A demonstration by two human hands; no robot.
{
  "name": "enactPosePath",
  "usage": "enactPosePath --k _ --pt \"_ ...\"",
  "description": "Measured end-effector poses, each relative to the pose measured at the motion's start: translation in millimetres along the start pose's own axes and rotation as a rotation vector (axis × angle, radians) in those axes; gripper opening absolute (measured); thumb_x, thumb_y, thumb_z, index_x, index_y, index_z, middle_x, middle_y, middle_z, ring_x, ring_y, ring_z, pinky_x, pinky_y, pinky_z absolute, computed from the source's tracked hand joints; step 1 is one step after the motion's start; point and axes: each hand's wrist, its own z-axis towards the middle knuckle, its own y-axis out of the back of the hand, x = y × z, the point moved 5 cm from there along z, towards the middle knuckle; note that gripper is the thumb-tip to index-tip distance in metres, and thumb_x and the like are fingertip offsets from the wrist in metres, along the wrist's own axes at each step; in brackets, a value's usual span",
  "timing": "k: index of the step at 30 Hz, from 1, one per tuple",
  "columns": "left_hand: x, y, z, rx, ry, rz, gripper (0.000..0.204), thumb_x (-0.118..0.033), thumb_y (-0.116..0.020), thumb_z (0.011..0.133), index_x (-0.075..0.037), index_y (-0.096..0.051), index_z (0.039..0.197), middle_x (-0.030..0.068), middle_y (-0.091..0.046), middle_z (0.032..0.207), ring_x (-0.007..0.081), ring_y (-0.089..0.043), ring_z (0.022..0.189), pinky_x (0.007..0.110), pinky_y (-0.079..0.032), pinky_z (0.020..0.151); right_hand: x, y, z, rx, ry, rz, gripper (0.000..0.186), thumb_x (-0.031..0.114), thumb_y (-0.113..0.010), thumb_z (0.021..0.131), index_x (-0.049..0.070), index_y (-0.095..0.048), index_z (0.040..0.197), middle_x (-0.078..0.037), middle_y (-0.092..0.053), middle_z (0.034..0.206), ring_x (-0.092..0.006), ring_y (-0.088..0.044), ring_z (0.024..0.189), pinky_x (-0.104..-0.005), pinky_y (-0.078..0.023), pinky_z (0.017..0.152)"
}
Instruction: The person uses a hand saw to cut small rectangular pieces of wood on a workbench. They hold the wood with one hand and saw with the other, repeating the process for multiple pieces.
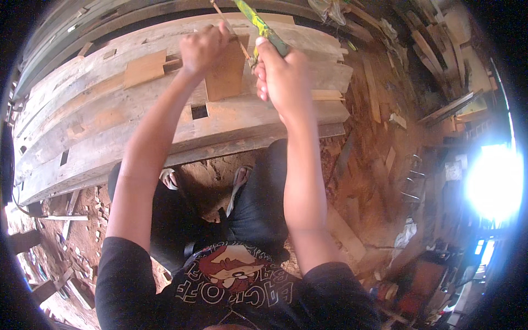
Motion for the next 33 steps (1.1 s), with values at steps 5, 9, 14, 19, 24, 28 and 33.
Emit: enactPosePath --k 5,9,14,19,24,28,33 --pt "-7.9 -1.6 8.6 -0.013 -0.044 -0.003 0.04 -0.023 -0.068 0.095 -0.013 -0.059 0.057 0.0017 -0.06 0.057 0.0253 -0.06 0.042 0.037 -0.049 0.039 -15.9 -8.4 -7.3 -0.01 0.005 -0.028 0.038 0.034 -0.062 0.104 0.008 -0.054 0.079 0.002 -0.048 0.059 -0.0065 -0.045 0.043 -0.0258 -0.038 0.04" --pt "-26.3 0.1 8.2 -0.072 -0.169 -0.15 0.042 -0.023 -0.068 0.093 -0.014 -0.056 0.055 0.0014 -0.056 0.054 0.0246 -0.058 0.04 0.037 -0.047 0.038 -25.9 -2.9 -33.0 -0.072 -0.016 0.032 0.035 0.033 -0.061 0.106 0.007 -0.053 0.084 0.003 -0.049 0.061 -0.0058 -0.046 0.045 -0.0253 -0.039 0.041" --pt "-26.9 0.3 7.9 -0.03 -0.112 -0.129 0.044 -0.027 -0.07 0.093 -0.015 -0.058 0.053 -0.0003 -0.058 0.054 0.0234 -0.059 0.04 0.037 -0.047 0.037 -25.7 -6.5 -36.7 -0.068 0.039 0.057 0.034 0.032 -0.062 0.106 0.006 -0.054 0.086 0.002 -0.05 0.062 -0.0065 -0.048 0.046 -0.0251 -0.039 0.041" --pt "-27.4 3.0 10.1 -0.049 -0.103 -0.142 0.04 -0.022 -0.068 0.093 -0.014 -0.058 0.055 0.0016 -0.055 0.053 0.0252 -0.056 0.039 0.037 -0.045 0.037 -29.5 -14.0 -40.7 -0.147 0.051 -0.014 0.036 0.031 -0.06 0.107 0.007 -0.051 0.082 0.002 -0.044 0.061 -0.008 -0.044 0.044 -0.0275 -0.039 0.042" --pt "-23.8 2.7 5.4 -0.004 -0.092 -0.137 0.041 -0.024 -0.068 0.094 -0.013 -0.058 0.056 0.0028 -0.058 0.054 0.0262 -0.059 0.041 0.039 -0.047 0.038 -28.9 -15.0 -37.4 -0.132 0.049 0.047 0.037 0.032 -0.059 0.107 0.008 -0.05 0.08 0.002 -0.044 0.061 -0.0076 -0.043 0.044 -0.027 -0.038 0.042" --pt "-14.8 10.3 6.4 0.071 -0.035 -0.053 0.043 -0.027 -0.066 0.097 -0.011 -0.061 0.058 0.0043 -0.06 0.056 0.0305 -0.062 0.045 0.041 -0.05 0.042 -25.7 -20.8 -17.5 -0.089 0.061 0.053 0.036 0.032 -0.062 0.105 0.009 -0.05 0.08 0.003 -0.045 0.061 -0.0064 -0.043 0.044 -0.0261 -0.037 0.041" --pt "-9.6 14.0 21.1 0.483 0.045 -0.056 0.04 -0.034 -0.06 0.101 -0.008 -0.068 0.072 0.0082 -0.065 0.065 0.0386 -0.068 0.061 0.048 -0.058 0.059 -27.3 -21.9 -0.3 -0.067 0.063 -0.006 0.034 0.032 -0.065 0.104 0.01 -0.051 0.083 0.004 -0.047 0.061 -0.0051 -0.043 0.044 -0.0244 -0.036 0.04"
